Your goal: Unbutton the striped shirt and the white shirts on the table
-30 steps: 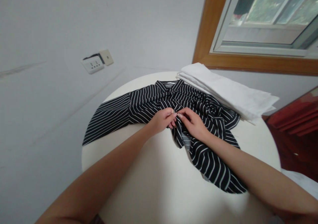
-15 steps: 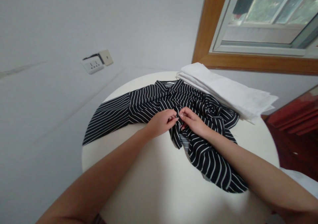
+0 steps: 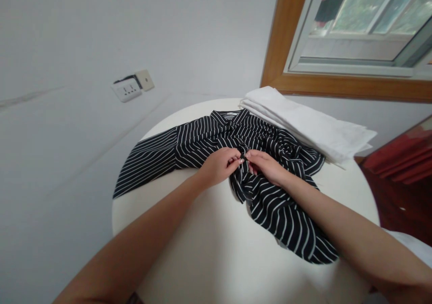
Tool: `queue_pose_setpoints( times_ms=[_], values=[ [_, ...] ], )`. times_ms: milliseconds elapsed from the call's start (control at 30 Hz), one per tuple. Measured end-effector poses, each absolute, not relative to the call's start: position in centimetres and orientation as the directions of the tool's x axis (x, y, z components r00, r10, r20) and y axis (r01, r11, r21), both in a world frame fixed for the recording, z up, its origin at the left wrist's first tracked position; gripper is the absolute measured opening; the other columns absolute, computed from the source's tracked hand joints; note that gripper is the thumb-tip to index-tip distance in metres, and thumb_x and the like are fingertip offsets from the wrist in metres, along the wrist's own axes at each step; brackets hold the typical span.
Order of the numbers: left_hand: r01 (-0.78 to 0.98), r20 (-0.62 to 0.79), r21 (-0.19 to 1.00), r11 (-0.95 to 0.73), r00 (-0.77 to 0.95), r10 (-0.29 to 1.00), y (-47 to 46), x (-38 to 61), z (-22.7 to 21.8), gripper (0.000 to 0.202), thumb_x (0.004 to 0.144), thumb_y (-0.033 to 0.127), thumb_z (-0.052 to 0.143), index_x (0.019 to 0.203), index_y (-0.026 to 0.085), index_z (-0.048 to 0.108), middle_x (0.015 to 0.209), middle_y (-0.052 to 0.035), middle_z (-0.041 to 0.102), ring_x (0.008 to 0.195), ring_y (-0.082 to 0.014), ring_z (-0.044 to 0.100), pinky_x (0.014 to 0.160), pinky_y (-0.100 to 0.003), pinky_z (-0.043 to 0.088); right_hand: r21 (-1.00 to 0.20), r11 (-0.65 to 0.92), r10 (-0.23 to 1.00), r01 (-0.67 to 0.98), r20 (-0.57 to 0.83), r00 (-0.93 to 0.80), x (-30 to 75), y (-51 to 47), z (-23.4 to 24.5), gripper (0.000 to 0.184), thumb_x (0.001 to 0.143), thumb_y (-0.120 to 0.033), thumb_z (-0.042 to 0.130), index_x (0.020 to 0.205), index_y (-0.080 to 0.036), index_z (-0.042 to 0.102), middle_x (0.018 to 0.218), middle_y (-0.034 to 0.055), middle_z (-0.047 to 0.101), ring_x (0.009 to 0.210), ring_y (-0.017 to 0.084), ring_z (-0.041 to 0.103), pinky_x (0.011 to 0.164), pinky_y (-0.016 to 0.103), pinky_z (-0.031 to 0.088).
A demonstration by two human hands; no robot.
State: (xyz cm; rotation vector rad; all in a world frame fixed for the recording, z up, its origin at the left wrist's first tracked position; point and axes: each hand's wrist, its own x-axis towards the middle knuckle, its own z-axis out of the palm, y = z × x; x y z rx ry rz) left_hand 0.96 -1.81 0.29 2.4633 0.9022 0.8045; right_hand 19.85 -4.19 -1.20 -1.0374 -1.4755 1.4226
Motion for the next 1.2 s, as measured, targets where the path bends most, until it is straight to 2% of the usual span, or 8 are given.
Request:
queue_pose_setpoints(
  times_ms=[200,333,467,600,767,900,1067,1200],
  values=[
    [0.525,0.428,0.46,-0.716,0.576,0.697,-0.6,-0.3,1.1,0.025,0.093,0.029,0.044,0.078,0.017,0.059,0.072,-0.0011,0.058,0.07,-0.0133,0.051,0.069,-0.026,0.039,-0.985,0.138,0.947,0.099,0.102,-0.306,20.7,-4.3,0.5,0.037,0.083,-0.055,0.057,0.076,-0.019,0.058,0.066,-0.0016,0.059,0.058,0.011,0.056,0.056,0.024,0.048],
    [0.558,0.283,0.427,-0.711,0.664,0.692,-0.1,-1.5,1.7,0.032,0.094,0.037,0.045,0.076,0.017,0.062,0.067,-0.0003,0.059,0.064,-0.0124,0.051,0.065,-0.026,0.04,-0.854,0.329,0.919,0.403,0.192,-0.344,22.7,-4.1,2.0,0.034,0.087,-0.051,0.054,0.078,-0.019,0.063,0.08,0.0023,0.066,0.077,0.016,0.063,0.079,0.035,0.051],
    [0.501,0.231,0.369,-0.783,0.767,0.599,-0.3,-2.0,1.3,0.036,0.086,0.047,0.058,0.104,0.016,0.065,0.099,-0.0073,0.067,0.094,-0.0195,0.059,0.088,-0.033,0.044,-0.629,0.458,0.865,0.628,0.153,-0.477,24.1,-4.0,1.7,0.03,0.083,-0.046,0.061,0.1,-0.022,0.065,0.1,0.0054,0.067,0.095,0.021,0.062,0.09,0.04,0.048],
    [0.55,0.249,0.234,-0.801,0.763,0.597,-0.1,-2.3,-0.3,0.067,0.079,0.052,0.065,0.131,0.012,0.049,0.13,-0.016,0.055,0.121,-0.0285,0.049,0.105,-0.042,0.036,-0.517,0.489,0.865,0.703,0.186,-0.465,24.0,-4.2,0.0,0.052,0.077,-0.043,0.069,0.121,-0.021,0.053,0.121,0.0107,0.059,0.112,0.025,0.057,0.099,0.044,0.044],
    [0.702,0.337,0.174,-0.691,0.617,0.711,0.4,-1.6,-2.4,0.065,0.083,0.048,0.06,0.133,0.012,0.04,0.133,-0.0176,0.051,0.125,-0.0305,0.045,0.105,-0.046,0.034,-0.476,0.495,0.869,0.727,0.265,-0.419,23.1,-3.5,-2.2,0.041,0.084,-0.04,0.061,0.118,-0.019,0.049,0.13,0.0141,0.055,0.116,0.026,0.056,0.1,0.044,0.044],
    [0.765,0.406,0.237,-0.599,0.482,0.777,0.6,-0.5,-2.8,0.037,0.086,0.037,0.057,0.115,0.014,0.049,0.112,-0.0132,0.059,0.11,-0.0277,0.053,0.096,-0.044,0.041,-0.479,0.548,0.836,0.686,0.35,-0.423,22.9,-2.6,-3.0,0.012,0.091,-0.029,0.05,0.095,-0.02,0.056,0.132,0.0121,0.055,0.122,0.023,0.052,0.104,0.042,0.04],
    [0.681,0.458,0.324,-0.657,0.495,0.738,1.2,-0.7,-1.8,0.016,0.089,0.023,0.046,0.1,0.019,0.057,0.108,-0.0079,0.063,0.107,-0.0243,0.054,0.097,-0.042,0.04,-0.699,0.479,0.878,0.53,0.377,-0.297,23.8,-2.3,-1.8,0.02,0.093,-0.038,0.045,0.089,-0.022,0.056,0.105,0.005,0.067,0.103,0.02,0.061,0.094,0.038,0.045],
    [0.509,0.447,0.68,-0.527,0.281,0.849,2.2,-1.9,-0.4,0.017,0.088,0.025,0.043,0.094,0.018,0.057,0.087,-0.0034,0.064,0.083,-0.0175,0.059,0.08,-0.032,0.047,-0.826,0.377,0.916,0.419,0.398,-0.039,25.0,-1.8,-0.7,0.029,0.089,-0.049,0.047,0.083,-0.023,0.057,0.09,0.0015,0.065,0.089,0.019,0.059,0.089,0.035,0.045]
  ],
)
